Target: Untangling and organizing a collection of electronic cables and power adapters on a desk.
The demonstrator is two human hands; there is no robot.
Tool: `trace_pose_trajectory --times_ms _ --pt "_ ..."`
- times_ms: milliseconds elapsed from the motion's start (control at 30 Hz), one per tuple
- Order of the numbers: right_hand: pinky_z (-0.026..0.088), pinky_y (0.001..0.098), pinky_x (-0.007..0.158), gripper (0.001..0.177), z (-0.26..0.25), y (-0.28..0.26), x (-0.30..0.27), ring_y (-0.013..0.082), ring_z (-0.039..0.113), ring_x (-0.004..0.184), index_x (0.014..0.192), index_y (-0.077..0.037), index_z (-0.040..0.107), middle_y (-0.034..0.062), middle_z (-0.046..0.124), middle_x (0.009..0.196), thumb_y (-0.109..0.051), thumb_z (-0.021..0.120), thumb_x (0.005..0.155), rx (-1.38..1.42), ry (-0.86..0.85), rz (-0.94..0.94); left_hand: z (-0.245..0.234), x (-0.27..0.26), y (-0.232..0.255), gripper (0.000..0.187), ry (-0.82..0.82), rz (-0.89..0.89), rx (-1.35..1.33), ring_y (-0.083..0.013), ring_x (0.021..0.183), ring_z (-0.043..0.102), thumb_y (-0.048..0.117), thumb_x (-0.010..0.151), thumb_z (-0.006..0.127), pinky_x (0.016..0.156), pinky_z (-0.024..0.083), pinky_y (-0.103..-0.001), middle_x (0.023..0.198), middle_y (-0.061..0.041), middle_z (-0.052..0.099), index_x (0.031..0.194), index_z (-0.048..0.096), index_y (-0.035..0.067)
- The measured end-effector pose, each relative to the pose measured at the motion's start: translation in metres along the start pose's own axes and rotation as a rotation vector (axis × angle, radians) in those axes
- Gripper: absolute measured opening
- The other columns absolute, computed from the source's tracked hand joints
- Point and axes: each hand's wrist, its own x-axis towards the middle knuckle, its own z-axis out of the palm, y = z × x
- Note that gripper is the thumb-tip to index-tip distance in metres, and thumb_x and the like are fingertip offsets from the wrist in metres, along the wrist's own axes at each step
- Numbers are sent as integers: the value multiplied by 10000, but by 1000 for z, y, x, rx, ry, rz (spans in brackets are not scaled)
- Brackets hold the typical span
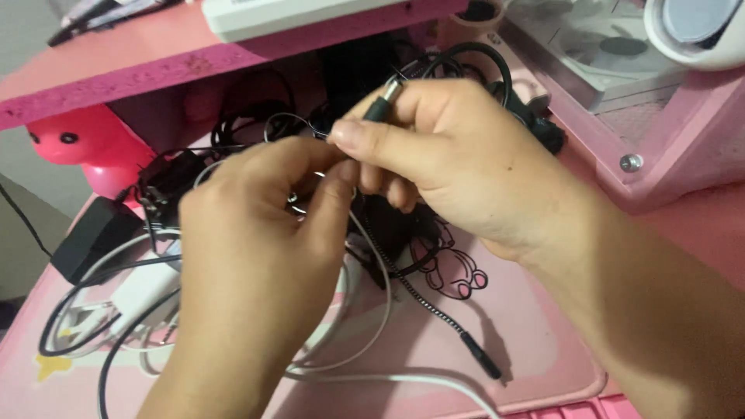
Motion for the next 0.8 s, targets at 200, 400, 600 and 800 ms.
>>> trace_pose_trajectory --times_ms 200,400,600,800 --pt "451 180 509 155 -19 -8 0 31 533 567 984 -67 711 -22 634 703 -198 637 1020 79 30 -145 -12 11 20 99 2 -70 81 -205 679 678 117 895 747 619 510 -332 819 -84 717 975 757 59" --pt "439 194 445 113 -24 4 8 23 522 505 981 -90 692 -36 632 658 -192 647 994 -91 150 -110 -36 4 -1 112 1 -168 178 -154 734 657 54 900 733 648 499 -280 837 -107 681 1009 746 30" --pt "447 213 457 65 -41 10 8 16 576 538 992 -88 694 -28 666 668 -134 651 978 -278 219 -154 -56 -15 -55 151 57 -404 82 -167 786 644 98 1007 659 711 493 -280 878 -119 686 1100 733 6" --pt "409 307 474 129 -50 -4 -4 144 537 562 1083 -38 722 15 650 684 -100 681 977 -656 398 -312 -64 -28 -77 247 127 -550 54 -180 830 687 203 1055 597 765 535 -284 936 -147 709 1139 686 -12"
